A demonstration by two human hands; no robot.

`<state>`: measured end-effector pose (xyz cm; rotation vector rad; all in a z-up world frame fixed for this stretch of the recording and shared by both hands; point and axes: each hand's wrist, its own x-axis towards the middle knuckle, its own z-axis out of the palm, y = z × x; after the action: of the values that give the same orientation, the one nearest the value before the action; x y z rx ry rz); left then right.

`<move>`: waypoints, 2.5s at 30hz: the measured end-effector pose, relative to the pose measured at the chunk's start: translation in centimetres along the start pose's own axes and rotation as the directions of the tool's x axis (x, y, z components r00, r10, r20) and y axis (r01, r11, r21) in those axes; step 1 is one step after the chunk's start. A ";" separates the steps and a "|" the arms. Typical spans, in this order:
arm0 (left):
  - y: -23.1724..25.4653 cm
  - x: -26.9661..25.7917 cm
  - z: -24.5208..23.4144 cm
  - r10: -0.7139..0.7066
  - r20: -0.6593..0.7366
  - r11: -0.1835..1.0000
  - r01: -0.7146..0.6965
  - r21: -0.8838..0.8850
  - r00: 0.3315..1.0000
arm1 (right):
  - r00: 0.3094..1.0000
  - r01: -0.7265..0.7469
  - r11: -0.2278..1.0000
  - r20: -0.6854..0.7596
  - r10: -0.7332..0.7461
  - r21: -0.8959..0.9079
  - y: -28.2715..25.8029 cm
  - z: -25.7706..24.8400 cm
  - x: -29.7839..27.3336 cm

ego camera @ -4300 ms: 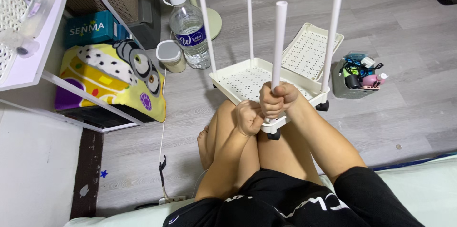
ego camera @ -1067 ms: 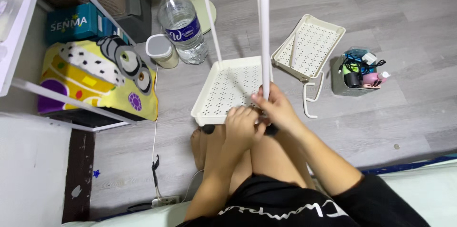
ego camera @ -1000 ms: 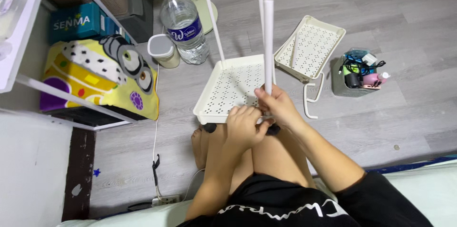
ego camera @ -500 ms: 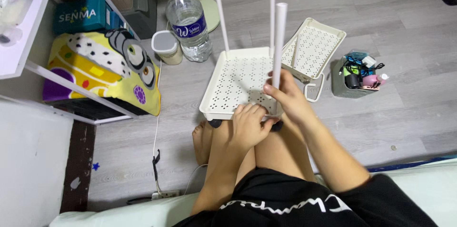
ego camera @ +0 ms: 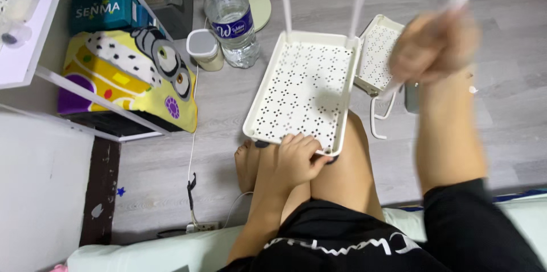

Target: The person assembles a white plastic storage shelf by inserting vertical poles into perforated trays and attaching wheels. They then wipe the assembled trays with a tissue.

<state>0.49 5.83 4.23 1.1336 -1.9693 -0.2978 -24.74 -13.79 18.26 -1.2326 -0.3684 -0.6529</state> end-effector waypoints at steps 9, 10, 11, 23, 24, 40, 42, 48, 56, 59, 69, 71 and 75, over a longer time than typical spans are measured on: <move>0.7 0.5 -1.2 -0.017 -0.031 1.000 0.017 -0.008 0.999 | -0.093 -0.156 0.987 -0.994 -0.062 -0.047 6.4 -11.0 -11.4; 0.7 0.6 -1.4 -0.018 -0.024 1.000 0.018 -0.001 1.000 | -0.104 -0.227 0.972 -0.994 0.043 0.065 9.2 -12.6 -13.8; 0.7 0.8 -1.7 -0.015 -0.013 1.000 0.015 0.008 1.000 | -0.228 -0.328 0.908 -0.955 0.191 0.260 12.3 -13.6 -16.4; -5.9 -4.7 2.0 0.308 0.036 0.886 -0.300 0.352 0.951 | -0.261 -0.326 0.922 -0.957 0.126 0.210 22.6 -22.1 -26.7; -8.2 -3.9 3.1 0.481 0.107 0.772 -0.478 0.418 0.870 | -0.318 -0.090 0.985 -0.941 0.114 0.150 20.9 -23.3 -26.1; -2.1 -2.7 -2.7 -0.017 0.102 0.995 0.007 0.100 0.995 | 0.371 -0.605 0.592 -0.846 -0.383 -0.533 19.7 -18.3 -12.0; -2.0 -3.4 -6.1 -0.080 -0.016 0.992 0.082 0.092 0.997 | 0.308 -0.785 0.452 -0.900 -0.307 -0.423 17.4 -15.9 -9.1; -2.4 -4.9 -16.0 -0.249 -0.057 0.919 0.255 0.301 0.967 | 0.389 -0.703 0.601 -0.913 -0.125 -0.382 12.9 -6.9 -5.1; 0.3 4.1 -1.1 -0.091 0.004 0.959 0.087 0.271 0.996 | 0.389 -0.361 0.928 -0.890 0.236 0.089 13.9 0.0 -4.2; -0.6 4.7 3.1 -0.203 0.124 0.943 0.160 0.292 0.971 | 0.340 -0.432 0.890 -0.940 0.014 -0.143 14.6 2.2 -3.6; -3.9 2.1 7.3 0.068 -0.171 0.956 -0.015 0.293 0.983 | 0.315 -0.573 0.671 -0.882 -0.351 -0.471 19.8 6.5 -5.0; -3.8 2.1 7.1 0.113 -0.210 0.953 -0.047 0.298 0.971 | 0.332 -0.573 0.724 -0.917 -0.223 -0.384 19.7 5.2 -6.3; -2.5 2.0 6.3 0.190 -0.275 0.951 -0.107 0.291 0.943 | 0.709 -0.374 0.927 -0.640 0.297 0.016 17.5 1.6 -9.6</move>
<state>-3.22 1.65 -0.04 1.1157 -1.8445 0.2247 -20.75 -6.54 -0.01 -1.0708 0.4684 -0.7329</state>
